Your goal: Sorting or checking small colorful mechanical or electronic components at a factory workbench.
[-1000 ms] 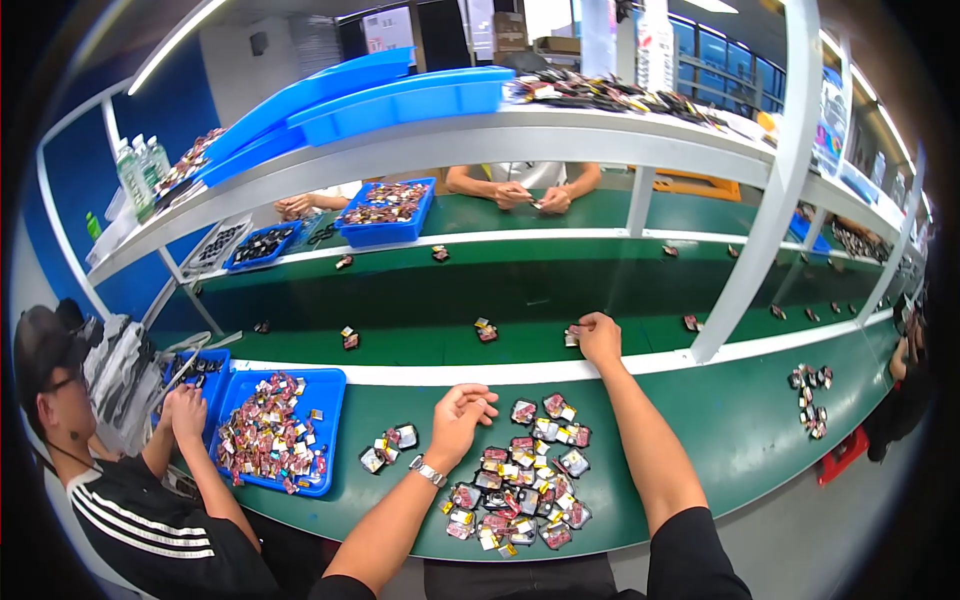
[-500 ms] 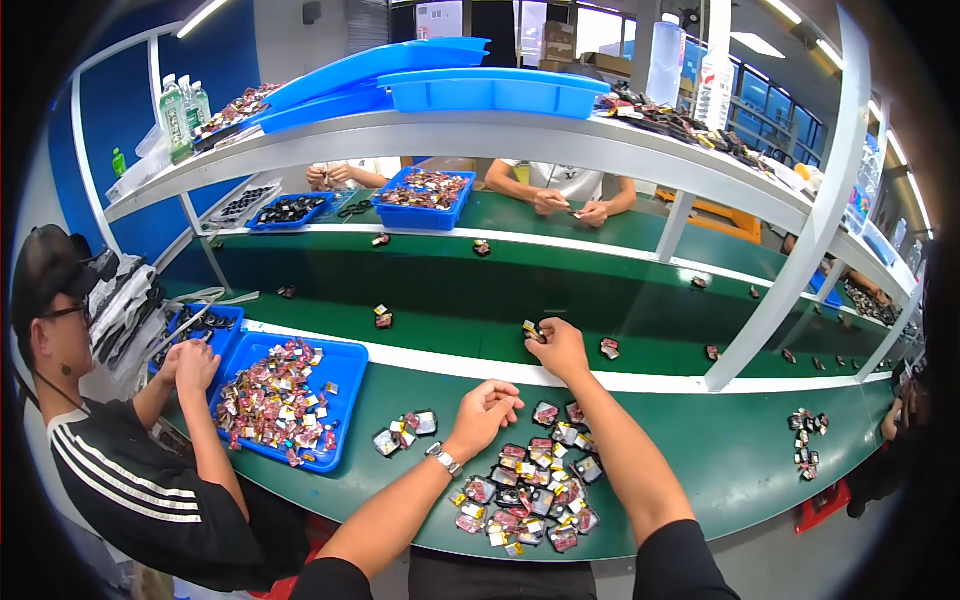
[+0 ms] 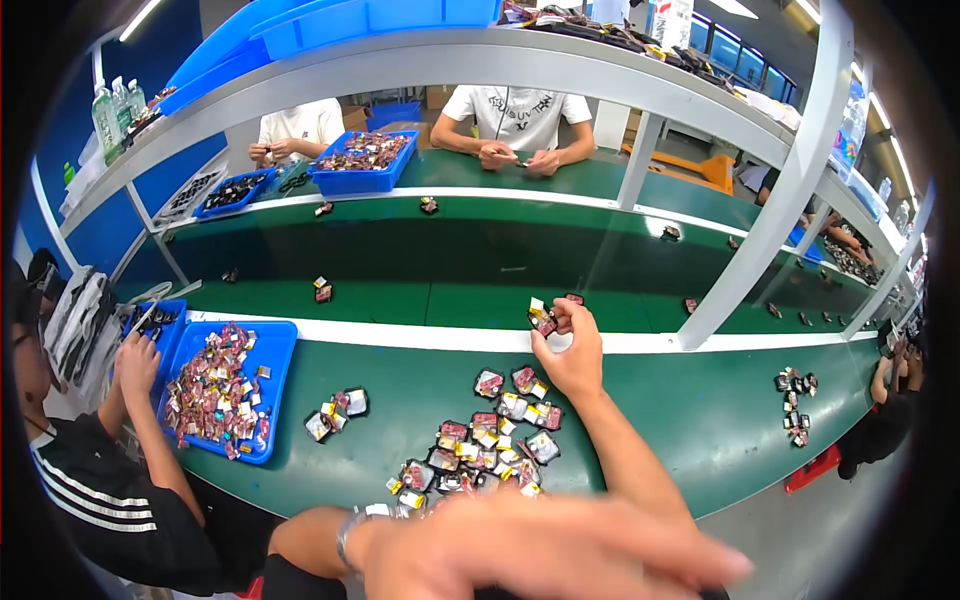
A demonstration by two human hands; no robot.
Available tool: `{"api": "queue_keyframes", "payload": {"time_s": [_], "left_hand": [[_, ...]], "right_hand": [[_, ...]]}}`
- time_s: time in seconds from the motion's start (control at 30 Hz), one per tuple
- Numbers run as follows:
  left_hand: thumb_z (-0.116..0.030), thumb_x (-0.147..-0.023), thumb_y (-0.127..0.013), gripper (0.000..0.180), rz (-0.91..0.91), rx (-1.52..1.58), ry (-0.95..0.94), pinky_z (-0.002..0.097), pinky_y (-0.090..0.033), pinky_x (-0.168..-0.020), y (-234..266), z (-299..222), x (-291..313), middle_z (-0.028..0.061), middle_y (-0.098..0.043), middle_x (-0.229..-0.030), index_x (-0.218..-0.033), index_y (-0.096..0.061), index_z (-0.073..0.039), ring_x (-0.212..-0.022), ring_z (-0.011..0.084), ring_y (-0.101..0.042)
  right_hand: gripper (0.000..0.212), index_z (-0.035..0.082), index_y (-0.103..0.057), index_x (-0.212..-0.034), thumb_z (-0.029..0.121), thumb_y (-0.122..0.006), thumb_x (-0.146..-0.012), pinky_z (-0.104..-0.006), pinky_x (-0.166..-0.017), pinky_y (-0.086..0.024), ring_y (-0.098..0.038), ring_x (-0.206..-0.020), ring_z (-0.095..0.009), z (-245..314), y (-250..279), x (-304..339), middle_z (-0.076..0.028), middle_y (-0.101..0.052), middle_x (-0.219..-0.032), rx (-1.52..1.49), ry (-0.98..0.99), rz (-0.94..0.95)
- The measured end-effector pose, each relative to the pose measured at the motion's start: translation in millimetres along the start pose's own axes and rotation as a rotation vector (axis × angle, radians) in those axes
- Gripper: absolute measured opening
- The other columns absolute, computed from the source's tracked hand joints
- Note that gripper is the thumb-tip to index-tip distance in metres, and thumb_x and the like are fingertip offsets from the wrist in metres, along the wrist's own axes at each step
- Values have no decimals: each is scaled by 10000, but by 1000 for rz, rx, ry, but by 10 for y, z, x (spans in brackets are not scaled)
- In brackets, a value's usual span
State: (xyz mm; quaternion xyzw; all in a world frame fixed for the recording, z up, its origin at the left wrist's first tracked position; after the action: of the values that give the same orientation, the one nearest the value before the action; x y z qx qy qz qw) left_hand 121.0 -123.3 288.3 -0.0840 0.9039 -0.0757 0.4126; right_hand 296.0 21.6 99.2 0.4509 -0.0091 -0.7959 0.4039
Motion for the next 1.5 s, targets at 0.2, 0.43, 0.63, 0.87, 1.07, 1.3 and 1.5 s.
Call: {"api": "queue_keyframes", "payload": {"time_s": [0.2, 0.43, 0.63, 0.87, 1.07, 1.3, 1.5], "left_hand": [[-286, -922, -605, 437, 550, 139, -434, 497, -422, -930, -725, -142, -11, 412, -413, -1346, -1153, -620, 85, -1179, 503, -491], [-219, -882, -664, 337, 513, 67, -74, 555, -394, -970, -833, -62, 307, 399, -476, -1294, -1081, -662, 53, -1162, 521, -504], [-247, -912, -615, 315, 39, 96, -110, 526, -460, -887, -278, -47, 295, 341, -580, -1164, -918, -665, 64, -1014, 467, -588], [-174, -986, -502, 233, -743, -959, 242, 262, -489, -671, 1850, 320, 1234, 120, -664, -946, -848, -582, -4, -754, 112, -596], [-294, -1031, -416, 329, -821, -292, 599, 241, -468, -588, 2405, 963, 1832, 65, -623, -901, -1098, -573, -12, -711, 121, -585], [-242, -1001, -507, 343, -544, -182, 790, 243, -516, -660, 2236, 1330, 1879, 46, -643, -1038, -1236, -559, 3, -769, 76, -577], [-115, -985, -508, 366, -698, -199, 666, 278, -556, -795, 2391, 1269, 1861, 71, -634, -1105, -1338, -509, -22, -932, 157, -641]], "right_hand": [[445, 20, -572, -1098, 95, -754, -699, -326, -735, -500, -578, -818, -229, -32, -74, 20, -108, -590, -943, -21, -27, 7], [396, 20, -593, -1066, 104, -749, -713, -329, -739, -507, -595, -813, -241, -9, -100, 34, -121, -604, -943, -33, -21, 31], [369, 20, -605, -1060, 91, -729, -720, -352, -773, -504, -598, -862, -263, 208, -87, -7, -122, -614, -957, -2, 68, 30], [496, 31, -558, -1195, 69, -727, -731, -384, -915, -460, -567, -1038, -307, 747, -157, 202, -132, -617, -1104, -145, 82, 284], [623, 57, -483, -1309, 23, -724, -735, -387, -894, -464, -526, -1038, -298, 1101, -311, 373, -88, -617, -1120, -172, 191, 544], [627, 85, -509, -1324, 14, -709, -734, -394, -924, -458, -550, -1058, -327, 1051, -544, 531, -138, -585, -1101, -92, 255, 672], [497, 75, -571, -1249, -20, -618, -763, -380, -815, -501, -584, -977, -313, 1016, -442, 426, -128, -604, -1031, -48, 305, 377]]}}
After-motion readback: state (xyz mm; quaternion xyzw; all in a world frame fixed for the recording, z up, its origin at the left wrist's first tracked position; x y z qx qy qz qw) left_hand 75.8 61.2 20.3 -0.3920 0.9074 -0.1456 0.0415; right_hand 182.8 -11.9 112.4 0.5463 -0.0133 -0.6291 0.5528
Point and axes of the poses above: each hand's wrist, its own x-axis away from the middle knuckle, its own y-axis out of the back of the hand, z = x × y, the point moved 10 cm from there along -x, towards the middle knuckle
